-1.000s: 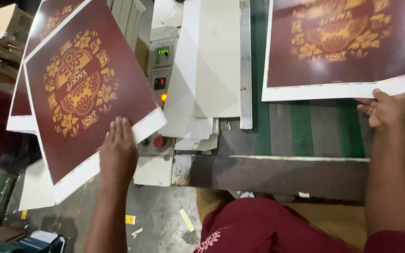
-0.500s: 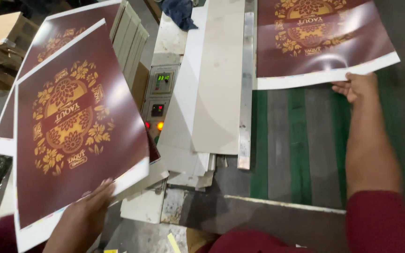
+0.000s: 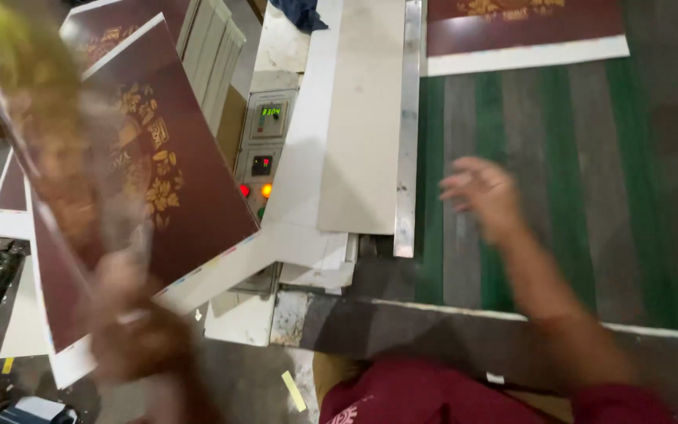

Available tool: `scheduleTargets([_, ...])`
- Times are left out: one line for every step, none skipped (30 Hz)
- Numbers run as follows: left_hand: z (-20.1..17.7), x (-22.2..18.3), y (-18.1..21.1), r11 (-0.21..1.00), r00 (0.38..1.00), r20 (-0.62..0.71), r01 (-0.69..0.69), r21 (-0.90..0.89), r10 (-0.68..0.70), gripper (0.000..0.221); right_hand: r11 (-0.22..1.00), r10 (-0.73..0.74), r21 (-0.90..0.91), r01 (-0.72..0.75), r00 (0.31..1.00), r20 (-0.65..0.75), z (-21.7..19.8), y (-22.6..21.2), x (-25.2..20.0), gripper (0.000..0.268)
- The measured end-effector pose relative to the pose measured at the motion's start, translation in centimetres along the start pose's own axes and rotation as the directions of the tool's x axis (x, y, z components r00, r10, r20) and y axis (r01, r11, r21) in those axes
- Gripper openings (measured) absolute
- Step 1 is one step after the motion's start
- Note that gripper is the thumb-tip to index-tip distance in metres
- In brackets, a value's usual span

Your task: Feeding printed cardboard sheets into a finishing or folding machine in a production environment.

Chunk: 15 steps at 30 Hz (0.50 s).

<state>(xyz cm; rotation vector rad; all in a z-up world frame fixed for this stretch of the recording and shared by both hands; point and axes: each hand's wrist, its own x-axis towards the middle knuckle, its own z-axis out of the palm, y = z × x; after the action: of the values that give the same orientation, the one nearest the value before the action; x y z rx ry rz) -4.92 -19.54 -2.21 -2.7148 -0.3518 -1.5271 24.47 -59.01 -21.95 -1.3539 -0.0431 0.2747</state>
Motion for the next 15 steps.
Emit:
scheduleTargets([2.0, 1.2, 3.2, 0.994, 0.997, -0.017, -0.072, -0.084, 0.071, 0.018, 0.996, -0.085, 0.01, 0.084, 0.979, 0.188, 4.1, -0.6, -3.3, 0.045])
scheduleTargets([3.1, 0.4, 5.6, 0.976, 0.99, -0.036, -0.143, -0.162, 0.139, 0.019, 0.997, -0.079, 0.01, 0.078, 0.979, 0.186, 6.8, -2.6, -6.7, 0.045])
scheduleTargets([4.0, -0.5, 8.3, 0.948, 0.977, -0.06, -0.212, -0.239, 0.204, 0.019, 0.983, -0.179, 0.102, 0.15, 0.897, 0.404, 9.5, -4.7, -10.0, 0.054])
scheduleTargets([4.9, -1.1, 11.3, 0.908, 0.959, -0.095, -0.283, -0.31, 0.266, 0.02, 0.959, -0.281, 0.206, 0.195, 0.755, 0.593, 12.4, -6.9, -12.9, 0.064])
scheduleTargets([4.7, -1.8, 13.1, 0.908, 0.959, -0.095, -0.284, -0.309, 0.268, 0.02, 0.959, -0.282, 0.207, 0.195, 0.755, 0.592, 12.1, -2.7, -13.6, 0.064])
scheduleTargets([4.6, -2.5, 14.9, 0.876, 0.96, 0.03, -0.241, -0.417, 0.279, 0.02, 0.895, -0.27, 0.445, -0.014, 0.778, 0.567, 11.7, 1.6, -14.2, 0.062])
scheduleTargets([4.5, -3.2, 16.7, 0.838, 0.942, 0.153, -0.183, -0.515, 0.3, 0.022, 0.736, -0.249, 0.643, -0.211, 0.799, 0.547, 11.4, 5.9, -14.8, 0.063])
scheduleTargets([4.3, -3.6, 17.4, 0.837, 0.941, 0.154, -0.183, -0.516, 0.301, 0.022, 0.736, -0.249, 0.644, -0.21, 0.8, 0.546, 11.2, 6.0, -15.1, 0.063])
scheduleTargets([4.1, -4.0, 18.0, 0.806, 0.881, 0.224, -0.244, -0.539, 0.417, 0.026, 0.773, -0.11, 0.621, -0.13, 0.936, 0.333, 10.9, 6.1, -15.2, 0.046])
scheduleTargets([4.0, -4.3, 18.6, 0.767, 0.801, 0.285, -0.302, -0.566, 0.526, 0.031, 0.814, 0.024, 0.576, -0.069, 0.996, 0.086, 10.7, 6.2, -15.2, 0.036])
scheduleTargets([3.6, -4.4, 17.8, 0.765, 0.799, 0.284, -0.305, -0.567, 0.529, 0.031, 0.813, 0.022, 0.579, -0.067, 0.996, 0.084, 9.8, 5.0, -15.3, 0.036])
scheduleTargets([3.2, -4.5, 17.2, 0.77, 0.806, 0.288, -0.29, -0.569, 0.517, 0.032, 0.831, -0.01, 0.556, 0.033, 0.999, -0.046, 8.7, 3.6, -15.4, 0.034])
scheduleTargets([2.8, -4.4, 16.6, 0.774, 0.813, 0.292, -0.275, -0.571, 0.504, 0.032, 0.844, -0.046, 0.52, 0.131, 0.984, -0.174, 7.6, 2.3, -15.5, 0.037])
scheduleTargets([2.7, -4.4, 14.6, 0.772, 0.814, 0.288, -0.277, -0.572, 0.505, 0.032, 0.844, -0.05, 0.518, 0.135, 0.983, -0.175, 5.1, 2.5, -15.6, 0.037])
scheduleTargets([2.6, -4.3, 12.6, 0.849, 0.848, 0.343, -0.207, -0.487, 0.404, 0.028, 0.836, -0.09, 0.509, 0.207, 0.966, -0.244, 2.6, 2.6, -15.6, 0.038])
